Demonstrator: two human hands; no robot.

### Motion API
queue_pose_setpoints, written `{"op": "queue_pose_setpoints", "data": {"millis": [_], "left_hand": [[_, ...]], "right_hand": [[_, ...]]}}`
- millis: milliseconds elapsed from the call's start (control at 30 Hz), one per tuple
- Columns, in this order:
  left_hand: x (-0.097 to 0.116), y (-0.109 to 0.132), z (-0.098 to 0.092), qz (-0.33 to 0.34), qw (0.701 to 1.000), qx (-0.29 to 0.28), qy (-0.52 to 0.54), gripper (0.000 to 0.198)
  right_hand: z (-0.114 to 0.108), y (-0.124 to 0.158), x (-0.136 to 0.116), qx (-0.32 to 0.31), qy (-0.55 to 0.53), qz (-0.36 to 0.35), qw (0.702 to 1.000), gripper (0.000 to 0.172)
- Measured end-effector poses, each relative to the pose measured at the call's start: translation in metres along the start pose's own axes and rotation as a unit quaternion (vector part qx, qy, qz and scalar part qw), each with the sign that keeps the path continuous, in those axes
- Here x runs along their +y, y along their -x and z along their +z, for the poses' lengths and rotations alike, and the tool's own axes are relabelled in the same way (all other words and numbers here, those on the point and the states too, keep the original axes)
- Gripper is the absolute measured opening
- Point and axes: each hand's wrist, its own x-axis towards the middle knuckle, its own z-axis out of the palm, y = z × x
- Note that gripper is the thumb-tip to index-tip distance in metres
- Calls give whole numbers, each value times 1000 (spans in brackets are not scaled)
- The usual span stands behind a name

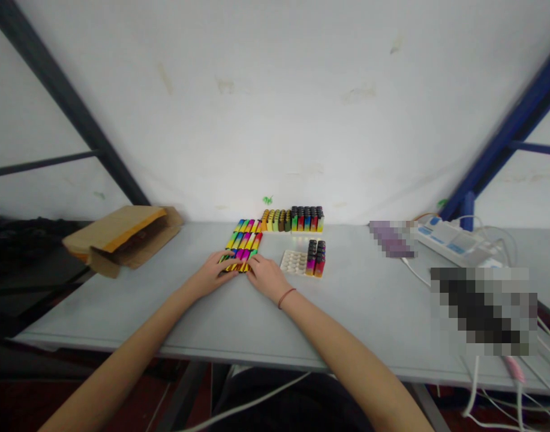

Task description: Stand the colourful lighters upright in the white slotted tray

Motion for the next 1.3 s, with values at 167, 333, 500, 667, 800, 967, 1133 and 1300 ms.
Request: {"op": "queue_pose_setpoints", "data": {"millis": [167,333,500,667,800,967,1133,1300], "left_hand": [[31,-13,-7,25,998,56,32,46],[99,-63,9,42,985,-12,168,66],[149,-124,44,36,949,-97,297,104],[148,-143,53,50,908,-149,389,77],[142,-135,52,29,891,-121,436,73],[142,-132,61,-11,922,-73,380,63],[146,-135,66,11,931,-62,359,45],[145,-135,66,-22,918,-58,391,28]], "right_hand": [[-25,37,3,153,-16,-69,986,18],[-75,93,68,450,-74,-11,890,32],[-80,120,140,303,-89,95,944,78],[-62,112,147,90,-118,90,985,107],[-68,101,140,57,-129,87,986,81],[-69,100,135,63,-96,105,988,59],[-63,102,132,80,-73,108,988,56],[-61,102,133,84,-63,114,988,57]]}}
